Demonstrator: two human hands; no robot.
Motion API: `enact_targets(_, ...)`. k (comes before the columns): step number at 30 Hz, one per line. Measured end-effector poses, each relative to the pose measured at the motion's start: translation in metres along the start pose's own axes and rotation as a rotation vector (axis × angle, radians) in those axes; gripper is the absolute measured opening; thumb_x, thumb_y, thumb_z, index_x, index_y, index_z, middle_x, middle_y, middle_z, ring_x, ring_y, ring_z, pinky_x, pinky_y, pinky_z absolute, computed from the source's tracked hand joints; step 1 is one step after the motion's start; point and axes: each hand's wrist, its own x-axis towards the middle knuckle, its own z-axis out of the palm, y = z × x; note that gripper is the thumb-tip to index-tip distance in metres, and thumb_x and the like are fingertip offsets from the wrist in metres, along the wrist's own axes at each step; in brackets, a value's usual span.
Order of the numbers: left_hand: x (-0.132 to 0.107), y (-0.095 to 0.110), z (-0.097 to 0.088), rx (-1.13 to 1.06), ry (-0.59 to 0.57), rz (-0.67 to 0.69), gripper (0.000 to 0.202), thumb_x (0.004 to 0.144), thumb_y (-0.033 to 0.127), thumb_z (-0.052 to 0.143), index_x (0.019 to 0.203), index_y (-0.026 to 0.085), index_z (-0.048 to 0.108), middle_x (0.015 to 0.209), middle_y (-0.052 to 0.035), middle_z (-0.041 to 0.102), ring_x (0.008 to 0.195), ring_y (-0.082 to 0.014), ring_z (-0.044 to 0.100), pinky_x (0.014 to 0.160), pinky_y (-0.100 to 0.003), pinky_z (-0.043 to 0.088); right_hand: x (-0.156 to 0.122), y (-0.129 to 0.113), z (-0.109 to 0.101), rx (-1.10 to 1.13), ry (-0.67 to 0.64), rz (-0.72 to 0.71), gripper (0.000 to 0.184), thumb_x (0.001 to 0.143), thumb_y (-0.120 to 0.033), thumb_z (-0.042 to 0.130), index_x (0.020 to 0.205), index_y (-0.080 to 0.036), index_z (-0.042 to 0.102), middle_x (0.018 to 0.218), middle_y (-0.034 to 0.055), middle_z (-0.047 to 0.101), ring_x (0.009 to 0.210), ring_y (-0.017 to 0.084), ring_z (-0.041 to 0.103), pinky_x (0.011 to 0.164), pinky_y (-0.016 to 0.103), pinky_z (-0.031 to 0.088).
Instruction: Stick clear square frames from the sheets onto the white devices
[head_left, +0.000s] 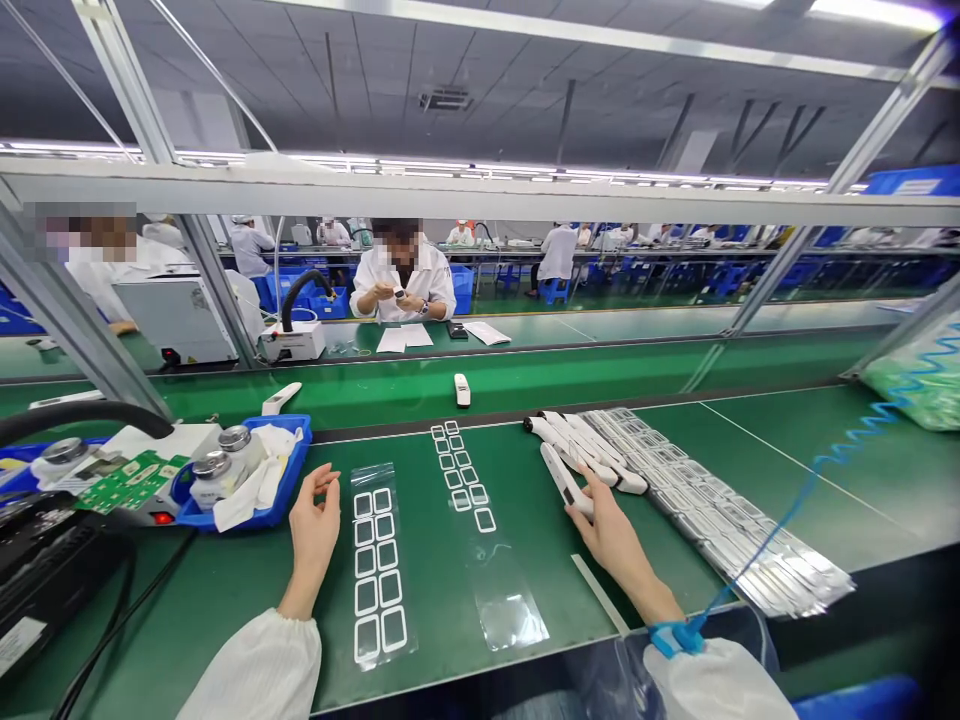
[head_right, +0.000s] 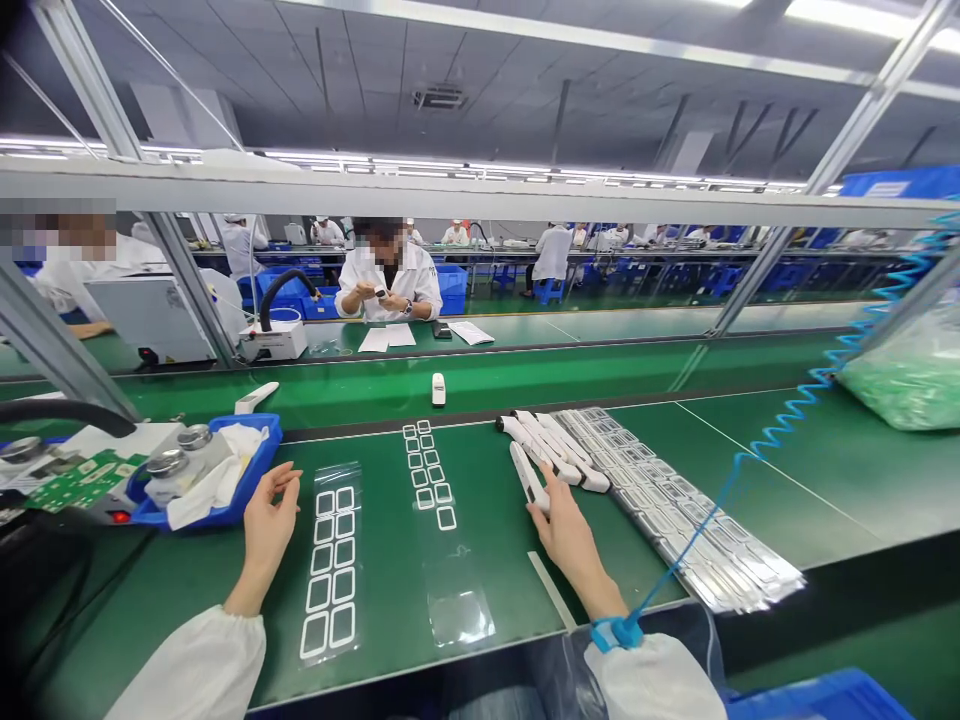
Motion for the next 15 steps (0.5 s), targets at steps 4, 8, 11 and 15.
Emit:
enact_targets(4, -0.037, 0.021, -0.013, -0.053, -0.105, 0.029, 0.040, 0.086, 0.047, 0.057, 0.114, 0.019, 0.060, 0.109, -0.0104, 0.065, 0.092, -0.0222, 0.061, 0.067, -0.030, 0.054, -0.010, -0.052, -0.010, 0.212, 0.009, -0.004, 0.057, 0.094, -0.037, 0.046, 0.144, -0.017, 0.029, 0.099, 0.0089, 0.059, 0.073, 0.018, 0.059, 0.069, 0.029, 0.049)
enact_targets(8, -0.082, 0.052, -0.036, 0.189, -0.436, 0.296, 0.030, 0.091, 0.036, 0.054, 0.118, 0.024, 0.061, 0.124, -0.0098, 0.060, 0.110, -0.0251, 0.059, 0.093, -0.040, 0.050, -0.032, -0.127, -0.028, 0.376, -0.197, -0.305, 0.056, 0.092, -0.025, 0.051, 0.144, -0.023, 0.030, 0.113, 0.0086, 0.060, 0.103, 0.019, 0.061, 0.091, 0.029, 0.048)
enact_targets(11, -0.108, 0.074, -0.059, 0.386, -0.665, 0.587, 0.052, 0.090, 0.022, 0.055, 0.140, 0.030, 0.045, 0.143, -0.0080, 0.047, 0.134, -0.0268, 0.041, 0.116, -0.053, 0.022, -0.049, -0.187, -0.046, 0.458, -0.425, -0.570, 0.056, 0.086, -0.018, 0.058, 0.138, -0.026, 0.039, 0.124, 0.0087, 0.059, 0.114, 0.020, 0.058, 0.095, 0.027, 0.047)
enact_targets(15, -0.140, 0.085, -0.102, 0.410, -1.013, 0.375, 0.041, 0.088, 0.014, 0.051, 0.125, 0.030, 0.059, 0.108, -0.0040, 0.068, 0.103, -0.0203, 0.062, 0.104, -0.036, 0.040, -0.061, -0.246, -0.059, 0.589, -0.739, -0.644, 0.035, 0.086, -0.023, 0.063, 0.119, -0.032, 0.056, 0.100, 0.0023, 0.064, 0.090, 0.017, 0.064, 0.081, 0.022, 0.052)
